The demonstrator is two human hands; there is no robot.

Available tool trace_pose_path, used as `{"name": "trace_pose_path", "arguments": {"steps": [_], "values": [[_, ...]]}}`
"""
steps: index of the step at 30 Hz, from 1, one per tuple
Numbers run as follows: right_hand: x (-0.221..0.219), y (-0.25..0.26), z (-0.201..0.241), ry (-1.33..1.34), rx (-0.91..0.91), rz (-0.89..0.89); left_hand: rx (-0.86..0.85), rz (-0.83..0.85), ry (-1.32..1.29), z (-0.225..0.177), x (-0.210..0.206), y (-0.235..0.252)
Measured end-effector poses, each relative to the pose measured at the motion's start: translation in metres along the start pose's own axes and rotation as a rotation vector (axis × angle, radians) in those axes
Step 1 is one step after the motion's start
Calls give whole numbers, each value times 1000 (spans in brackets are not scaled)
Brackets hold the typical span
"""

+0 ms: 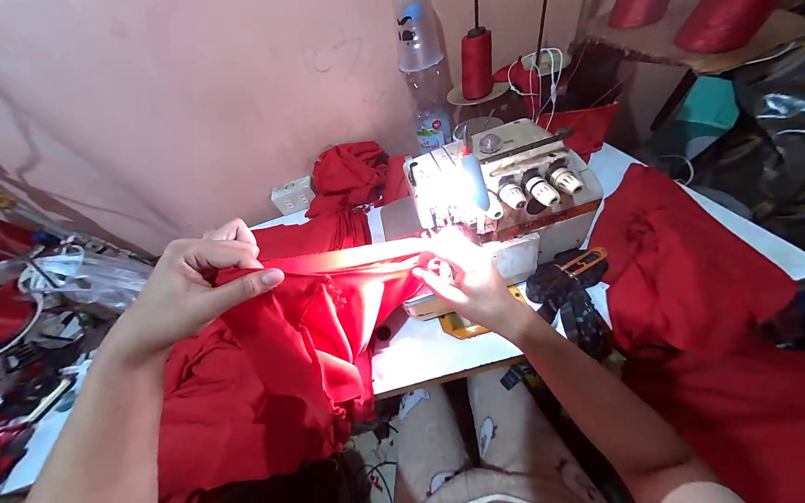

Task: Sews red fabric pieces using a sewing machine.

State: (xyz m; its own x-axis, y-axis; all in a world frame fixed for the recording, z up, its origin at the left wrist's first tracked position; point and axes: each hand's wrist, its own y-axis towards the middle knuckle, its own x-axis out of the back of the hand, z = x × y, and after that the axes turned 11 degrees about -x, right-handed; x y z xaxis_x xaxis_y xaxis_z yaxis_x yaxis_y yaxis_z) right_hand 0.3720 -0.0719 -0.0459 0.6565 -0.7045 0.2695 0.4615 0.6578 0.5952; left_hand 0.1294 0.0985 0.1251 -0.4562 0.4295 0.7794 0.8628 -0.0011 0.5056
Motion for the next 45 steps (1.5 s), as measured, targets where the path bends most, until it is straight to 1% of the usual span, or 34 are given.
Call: {"name": "trace_pose_path", "arguments": {"steps": [3,6,8,10,12,13,14,16,17,18,19,22,23,26,31,36,40,42,44,45], "values": [[0,0,2,117,-62,34,-22,16,-78,1,1,0],[5,0,8,250,-215,111,-86,35,-160,2,1,2],[11,0,10,239,-262,153,-140,35,-260,0,-4,7],[20,-1,4,210,-195,203,-200,51,-397,-7,-14,17],[31,-6,-8,139,-33,244,-241,110,-433,-20,-25,30],[37,-11,-12,82,29,260,-257,145,-357,-27,-28,34],[44,-18,-16,30,65,281,-253,179,-197,-35,-30,39],[56,-35,-22,-10,61,328,-196,237,202,-47,-36,43],[59,-44,-25,6,46,338,-169,270,350,-51,-40,44],[58,-52,-30,29,42,326,-168,298,420,-53,-45,43],[56,-59,-34,46,42,302,-190,313,428,-53,-50,42],[49,-71,-40,73,41,243,-274,348,333,-49,-61,44],[48,-72,-41,75,35,228,-276,347,305,-47,-62,46],[47,-70,-40,77,16,202,-239,334,261,-43,-62,51],[43,-50,-45,13,-34,165,-216,318,162,-39,-61,64],[43,-31,-47,-22,-61,158,-96,299,121,-34,-54,75],[39,-20,-45,-17,-71,145,-37,306,112,-31,-49,70],[30,-18,-42,0,-39,35,-36,295,74,-30,-49,65],[17,-16,-33,22,59,-108,-36,278,47,-31,-47,60],[13,-14,-26,22,103,-136,-36,269,51,-31,-46,59]]}}
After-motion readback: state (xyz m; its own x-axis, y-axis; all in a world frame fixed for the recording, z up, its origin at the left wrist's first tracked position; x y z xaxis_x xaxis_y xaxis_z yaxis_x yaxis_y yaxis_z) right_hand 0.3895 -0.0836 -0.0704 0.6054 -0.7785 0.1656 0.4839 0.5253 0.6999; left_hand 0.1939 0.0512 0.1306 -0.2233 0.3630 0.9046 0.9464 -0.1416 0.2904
